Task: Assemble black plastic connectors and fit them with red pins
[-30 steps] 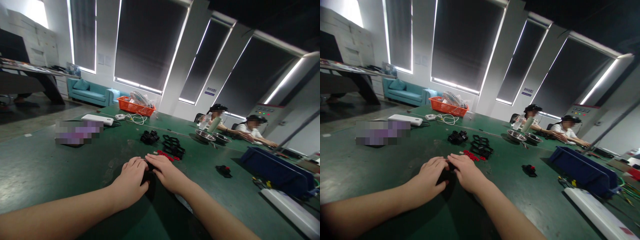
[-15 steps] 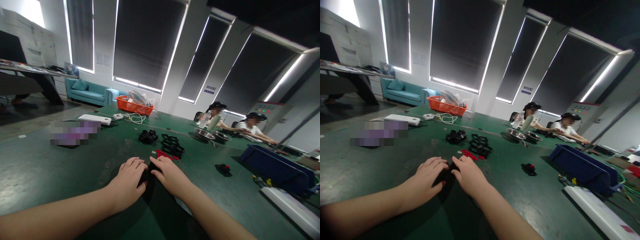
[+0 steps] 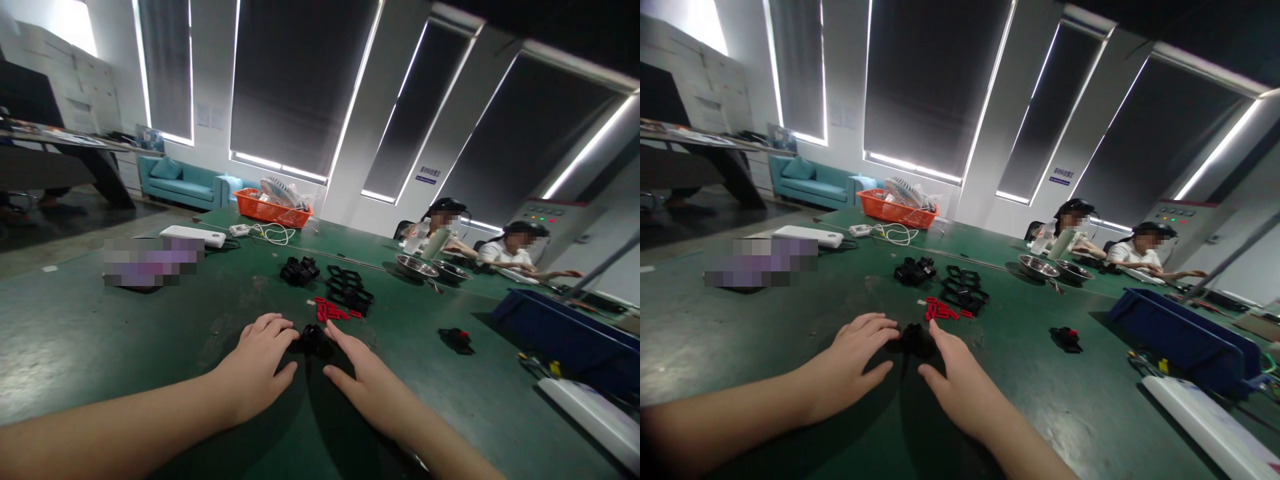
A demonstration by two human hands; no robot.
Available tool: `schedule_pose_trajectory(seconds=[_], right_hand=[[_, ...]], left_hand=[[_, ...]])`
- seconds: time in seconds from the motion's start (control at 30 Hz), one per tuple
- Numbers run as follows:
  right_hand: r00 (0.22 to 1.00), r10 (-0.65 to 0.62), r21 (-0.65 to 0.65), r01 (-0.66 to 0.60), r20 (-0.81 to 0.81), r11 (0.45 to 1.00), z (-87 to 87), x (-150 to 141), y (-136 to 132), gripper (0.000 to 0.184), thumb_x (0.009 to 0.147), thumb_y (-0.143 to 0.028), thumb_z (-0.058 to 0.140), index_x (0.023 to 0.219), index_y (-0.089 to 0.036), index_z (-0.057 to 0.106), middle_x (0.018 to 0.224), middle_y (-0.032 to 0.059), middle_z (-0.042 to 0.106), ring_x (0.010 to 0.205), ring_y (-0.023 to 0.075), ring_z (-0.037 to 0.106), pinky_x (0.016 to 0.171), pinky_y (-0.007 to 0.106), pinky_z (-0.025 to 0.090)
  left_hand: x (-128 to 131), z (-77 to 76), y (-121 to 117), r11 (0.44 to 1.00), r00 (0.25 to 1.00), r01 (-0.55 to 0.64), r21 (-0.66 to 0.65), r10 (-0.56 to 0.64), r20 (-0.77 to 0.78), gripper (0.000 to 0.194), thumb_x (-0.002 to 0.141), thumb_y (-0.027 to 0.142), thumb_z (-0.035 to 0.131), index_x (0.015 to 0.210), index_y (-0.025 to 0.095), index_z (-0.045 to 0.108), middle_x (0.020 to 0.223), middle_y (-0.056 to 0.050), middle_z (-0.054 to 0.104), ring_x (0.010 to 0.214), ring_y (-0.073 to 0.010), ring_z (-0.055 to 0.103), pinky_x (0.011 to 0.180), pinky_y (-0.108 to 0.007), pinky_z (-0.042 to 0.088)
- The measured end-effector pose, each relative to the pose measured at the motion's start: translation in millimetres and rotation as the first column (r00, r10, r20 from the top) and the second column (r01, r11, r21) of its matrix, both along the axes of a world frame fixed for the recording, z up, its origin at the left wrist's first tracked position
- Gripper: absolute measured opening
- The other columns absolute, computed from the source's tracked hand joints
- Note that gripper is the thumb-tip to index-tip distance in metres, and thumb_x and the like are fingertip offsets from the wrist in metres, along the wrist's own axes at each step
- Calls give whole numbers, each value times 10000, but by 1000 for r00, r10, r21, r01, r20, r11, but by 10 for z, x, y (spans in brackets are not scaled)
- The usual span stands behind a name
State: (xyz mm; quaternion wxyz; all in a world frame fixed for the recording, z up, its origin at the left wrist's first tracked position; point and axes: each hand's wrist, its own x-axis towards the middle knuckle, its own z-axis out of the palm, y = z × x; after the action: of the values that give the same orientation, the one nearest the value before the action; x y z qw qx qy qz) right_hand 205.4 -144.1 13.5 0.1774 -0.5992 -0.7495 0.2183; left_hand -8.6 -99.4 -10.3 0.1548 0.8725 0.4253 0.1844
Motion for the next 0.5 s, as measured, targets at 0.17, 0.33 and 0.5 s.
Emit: schedule_pose_trajectory(seconds=[0.17,0.33,0.5], right_hand=[[995,80,-16,-81,-62,997,-51,-1,-67,754,899,-189,523,1550,-209,143,1578,118,302,1427,218,339,1182,475,248],[996,92,-7,-92,-12,996,-31,13,-65,723,895,-200,535,1539,-220,207,1566,115,326,1426,255,339,1174,531,244],[997,81,-19,-81,17,997,9,40,-69,707,884,-197,536,1529,-202,247,1523,114,403,1435,273,314,1177,554,224]], left_hand=[[-4,-43,14,999,999,12,49,-10,-44,447,861,266,508,1297,222,596,1401,-89,546,1371,-336,352,1094,-544,337],[-11,-70,26,997,998,33,75,-29,-53,424,877,281,516,1283,225,624,1416,-91,537,1357,-365,357,1083,-574,338],[-20,-82,32,995,999,33,91,-29,-44,394,864,254,563,1248,264,654,1407,-88,545,1348,-365,365,1072,-577,342]])
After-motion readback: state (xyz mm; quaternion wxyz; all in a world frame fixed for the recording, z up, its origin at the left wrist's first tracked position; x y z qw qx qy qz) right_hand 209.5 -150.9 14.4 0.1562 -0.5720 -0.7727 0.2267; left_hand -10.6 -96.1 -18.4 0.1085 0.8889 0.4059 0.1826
